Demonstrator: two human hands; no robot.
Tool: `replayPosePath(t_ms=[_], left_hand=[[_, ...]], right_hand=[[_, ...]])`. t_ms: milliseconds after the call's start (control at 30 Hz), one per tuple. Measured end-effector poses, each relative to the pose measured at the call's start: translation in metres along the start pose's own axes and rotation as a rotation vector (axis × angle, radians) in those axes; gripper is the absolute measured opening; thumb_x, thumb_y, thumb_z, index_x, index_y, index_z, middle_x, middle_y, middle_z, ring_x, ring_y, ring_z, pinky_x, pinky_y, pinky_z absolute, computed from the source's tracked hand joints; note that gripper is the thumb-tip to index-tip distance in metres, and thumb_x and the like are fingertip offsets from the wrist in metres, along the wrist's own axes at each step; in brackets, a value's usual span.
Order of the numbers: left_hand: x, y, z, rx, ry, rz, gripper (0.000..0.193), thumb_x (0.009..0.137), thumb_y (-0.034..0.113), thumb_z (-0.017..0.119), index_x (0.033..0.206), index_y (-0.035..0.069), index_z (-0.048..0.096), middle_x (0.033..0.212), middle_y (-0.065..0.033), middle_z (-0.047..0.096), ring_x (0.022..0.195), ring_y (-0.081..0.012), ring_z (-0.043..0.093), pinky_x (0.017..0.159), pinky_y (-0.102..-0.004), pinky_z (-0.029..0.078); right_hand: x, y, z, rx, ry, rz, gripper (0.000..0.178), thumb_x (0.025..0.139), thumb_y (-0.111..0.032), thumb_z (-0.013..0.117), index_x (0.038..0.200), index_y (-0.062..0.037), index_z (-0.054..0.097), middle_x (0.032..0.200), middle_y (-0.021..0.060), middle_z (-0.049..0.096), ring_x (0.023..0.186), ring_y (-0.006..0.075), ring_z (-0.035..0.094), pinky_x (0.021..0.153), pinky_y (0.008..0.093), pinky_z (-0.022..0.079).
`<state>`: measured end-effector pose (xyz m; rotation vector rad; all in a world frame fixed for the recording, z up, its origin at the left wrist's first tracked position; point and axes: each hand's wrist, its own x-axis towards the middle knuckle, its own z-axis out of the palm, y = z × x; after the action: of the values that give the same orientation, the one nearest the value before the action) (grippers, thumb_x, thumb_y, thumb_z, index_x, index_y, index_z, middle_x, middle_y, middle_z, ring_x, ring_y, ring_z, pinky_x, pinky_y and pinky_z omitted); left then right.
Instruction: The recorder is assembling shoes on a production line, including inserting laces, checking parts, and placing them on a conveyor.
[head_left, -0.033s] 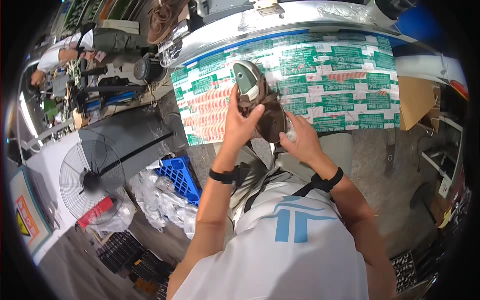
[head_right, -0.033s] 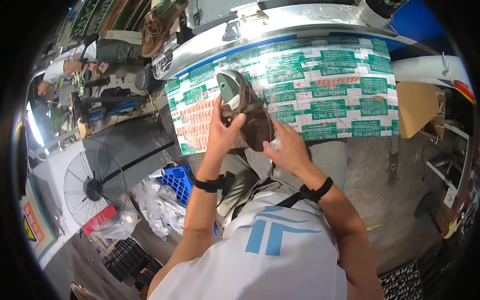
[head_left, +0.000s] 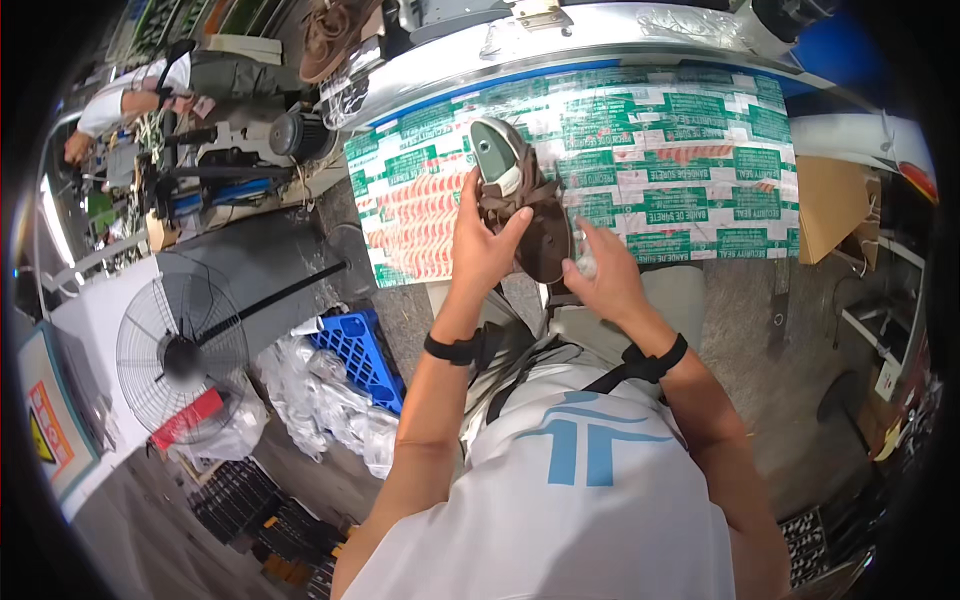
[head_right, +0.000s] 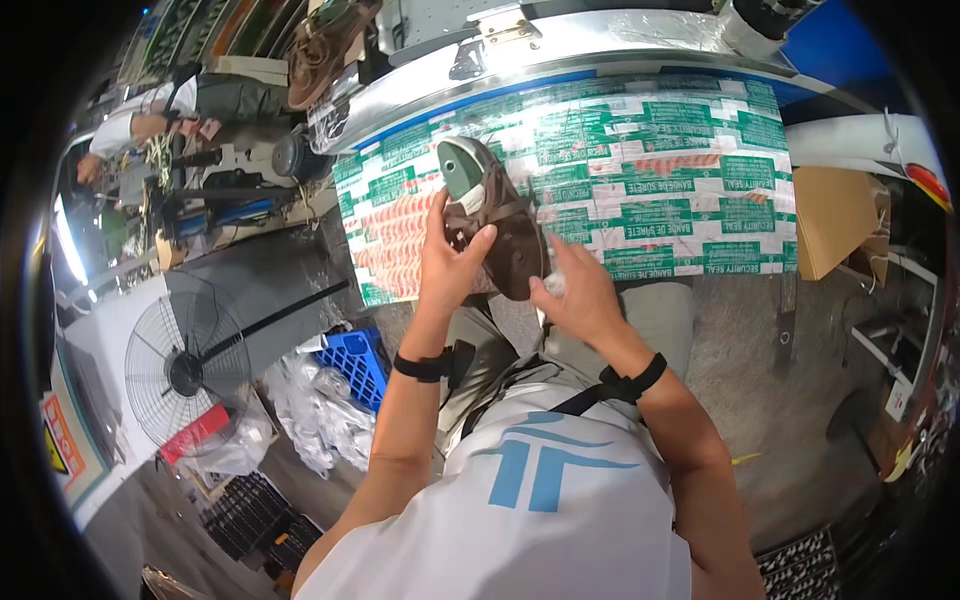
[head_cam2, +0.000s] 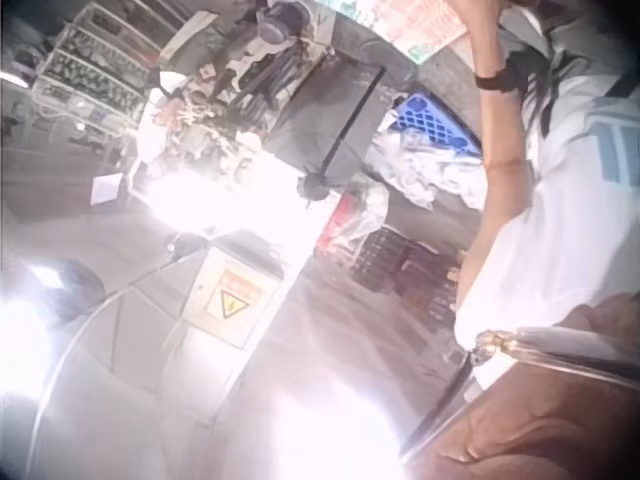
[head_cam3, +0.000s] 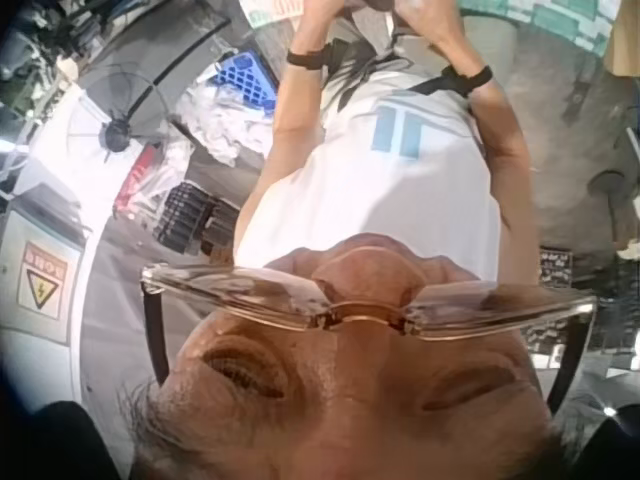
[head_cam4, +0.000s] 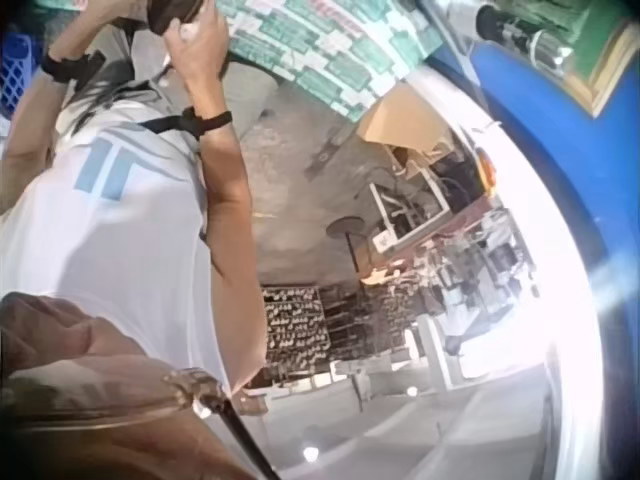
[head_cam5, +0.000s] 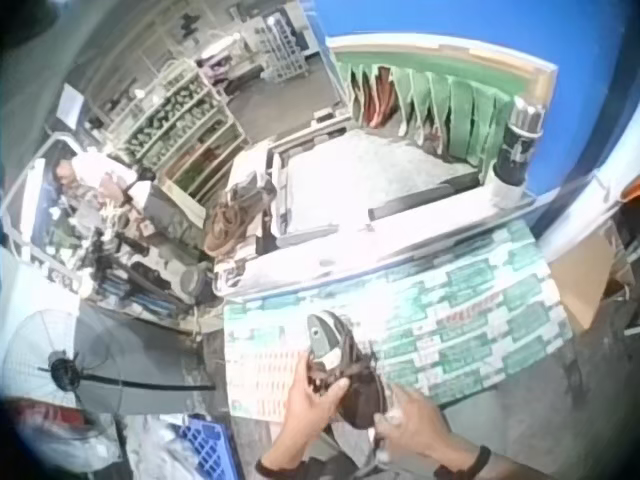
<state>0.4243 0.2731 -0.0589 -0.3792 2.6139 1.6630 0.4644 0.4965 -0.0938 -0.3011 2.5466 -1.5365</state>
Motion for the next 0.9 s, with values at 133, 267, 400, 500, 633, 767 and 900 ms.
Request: replayPosePath(t_ms=[133, 267, 400, 500, 633, 767, 900], left_hand=[[-0.007, -0.002, -0.019, 0.226, 0.089, -0.046, 0.041, 0.100, 0.014, 0.080, 0.134, -0.003, 0.067, 0.107, -0.0091, 0.073, 0.092, -0.0144, 0.066, 0.080, -0.0338, 0.055], [-0.026, -0.011, -0.031, 0.164, 0.071, 0.062, 0.013, 0.106, 0.010, 0.070, 0.103, -0.002, 0.074, 0.074, -0.0004, 0.066, 0.066, -0.0085, 0.057, 0.061, -0.0316, 0.048], [-0.071, -0.028, -0.010, 0.063, -0.068, 0.063, 0.022, 0.110, 0.017, 0.067, 0.099, 0.002, 0.077, 0.071, -0.0009, 0.066, 0.066, -0.0080, 0.060, 0.063, -0.0295, 0.050], [-0.086, -0.029, 0.003, 0.036, -0.128, -0.071, 0.025, 0.112, 0.021, 0.066, 0.100, 0.002, 0.077, 0.072, -0.0014, 0.067, 0.067, -0.0082, 0.061, 0.063, -0.0291, 0.051], [-0.084, -0.053, -0.009, 0.029, -0.035, -0.044, 0.026, 0.111, 0.025, 0.063, 0.104, 0.007, 0.080, 0.078, -0.0102, 0.075, 0.071, -0.0254, 0.073, 0.072, -0.0396, 0.057], [-0.068, -0.056, -0.037, 0.106, -0.008, -0.080, 0.025, 0.109, 0.026, 0.066, 0.115, 0.005, 0.078, 0.093, -0.0151, 0.080, 0.087, -0.0301, 0.078, 0.079, -0.0421, 0.059], [-0.051, -0.024, -0.039, 0.061, 0.254, 0.156, 0.035, 0.108, 0.024, 0.070, 0.132, -0.001, 0.071, 0.112, -0.0159, 0.079, 0.108, -0.0235, 0.076, 0.089, -0.0370, 0.060]], right_hand=[[0.026, 0.014, -0.042, -0.307, 0.105, -0.102, 0.083, 0.088, -0.035, 0.082, 0.152, 0.0077, 0.053, 0.111, 0.0229, 0.066, 0.101, 0.0427, 0.065, 0.089, 0.0514, 0.054], [0.044, 0.055, -0.072, -0.647, 0.194, -0.112, 0.086, 0.087, -0.038, 0.084, 0.154, 0.0064, 0.052, 0.123, 0.0220, 0.065, 0.116, 0.0418, 0.061, 0.101, 0.0540, 0.049], [0.048, 0.062, -0.069, -0.738, 0.167, -0.162, 0.087, 0.089, -0.038, 0.083, 0.156, 0.0052, 0.050, 0.141, 0.0222, 0.060, 0.133, 0.0423, 0.054, 0.114, 0.0586, 0.039], [0.040, 0.071, -0.060, -0.797, 0.225, -0.204, 0.086, 0.090, -0.037, 0.082, 0.158, 0.0048, 0.048, 0.148, 0.0232, 0.058, 0.137, 0.0425, 0.051, 0.118, 0.0597, 0.034], [0.043, 0.076, -0.057, -0.818, 0.236, -0.272, 0.086, 0.091, -0.037, 0.081, 0.159, 0.0044, 0.048, 0.150, 0.0234, 0.056, 0.140, 0.0418, 0.050, 0.119, 0.0589, 0.032], [0.046, 0.077, -0.055, -0.854, 0.229, -0.258, 0.087, 0.092, -0.038, 0.080, 0.160, 0.0044, 0.047, 0.152, 0.0235, 0.055, 0.141, 0.0416, 0.049, 0.120, 0.0590, 0.031], [0.044, 0.082, -0.054, -0.871, 0.226, -0.210, 0.086, 0.093, -0.041, 0.079, 0.160, 0.0038, 0.047, 0.156, 0.0244, 0.054, 0.143, 0.0425, 0.048, 0.121, 0.0605, 0.029]])
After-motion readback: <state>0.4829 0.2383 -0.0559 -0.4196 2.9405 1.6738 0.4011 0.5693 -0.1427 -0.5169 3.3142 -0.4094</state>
